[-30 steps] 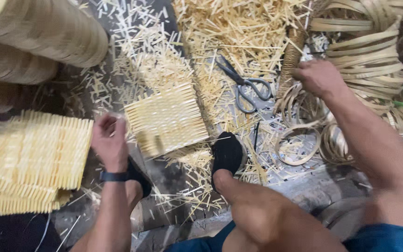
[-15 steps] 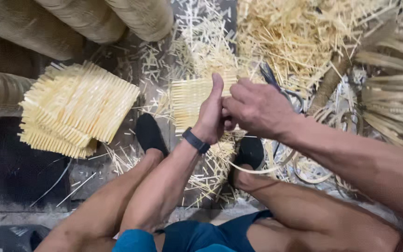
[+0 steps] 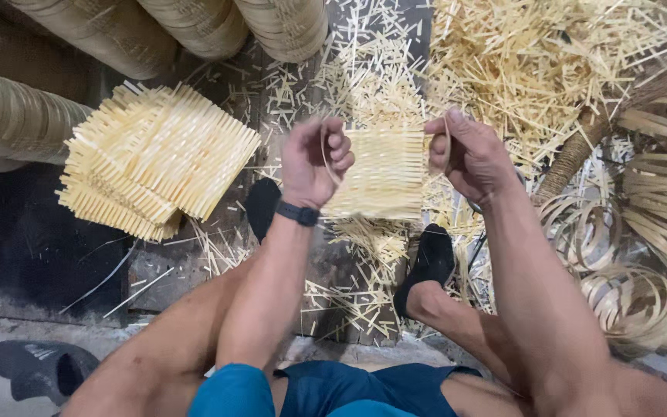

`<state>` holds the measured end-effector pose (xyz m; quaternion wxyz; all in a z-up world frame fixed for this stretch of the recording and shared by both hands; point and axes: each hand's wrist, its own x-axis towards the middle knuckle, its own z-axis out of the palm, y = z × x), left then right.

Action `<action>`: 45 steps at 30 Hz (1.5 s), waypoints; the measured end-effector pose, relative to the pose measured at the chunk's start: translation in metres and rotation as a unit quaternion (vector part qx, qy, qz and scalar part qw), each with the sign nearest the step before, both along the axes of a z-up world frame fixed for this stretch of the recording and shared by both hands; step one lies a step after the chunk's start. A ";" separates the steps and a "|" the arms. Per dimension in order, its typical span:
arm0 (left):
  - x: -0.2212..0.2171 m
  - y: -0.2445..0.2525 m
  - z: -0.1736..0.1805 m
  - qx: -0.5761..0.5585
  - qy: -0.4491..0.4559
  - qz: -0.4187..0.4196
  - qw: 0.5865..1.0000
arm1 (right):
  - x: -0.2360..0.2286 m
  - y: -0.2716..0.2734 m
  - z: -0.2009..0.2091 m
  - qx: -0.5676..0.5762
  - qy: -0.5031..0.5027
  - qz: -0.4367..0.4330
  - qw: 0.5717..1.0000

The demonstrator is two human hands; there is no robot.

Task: The person sits on the floor and weaves thin bamboo strips into a square mat. They use shears to trim excess strips and place a circular bamboo frame over the mat to shape it. The person repeats this process with multiple mats, stacking finished pieces nearby.

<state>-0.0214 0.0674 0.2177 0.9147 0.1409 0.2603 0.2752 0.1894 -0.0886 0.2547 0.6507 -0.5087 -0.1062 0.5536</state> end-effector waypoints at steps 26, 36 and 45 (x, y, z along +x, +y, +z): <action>-0.026 0.005 -0.168 0.553 0.477 0.018 0.683 | -0.024 0.000 -0.167 -0.226 -0.538 -0.003 0.812; -0.029 0.010 -0.179 0.484 0.571 -0.097 0.656 | -0.027 -0.006 -0.178 -0.254 -0.502 -0.014 0.827; -0.028 0.011 -0.189 0.450 0.590 -0.079 0.666 | -0.026 -0.006 -0.189 -0.280 -0.499 -0.019 0.820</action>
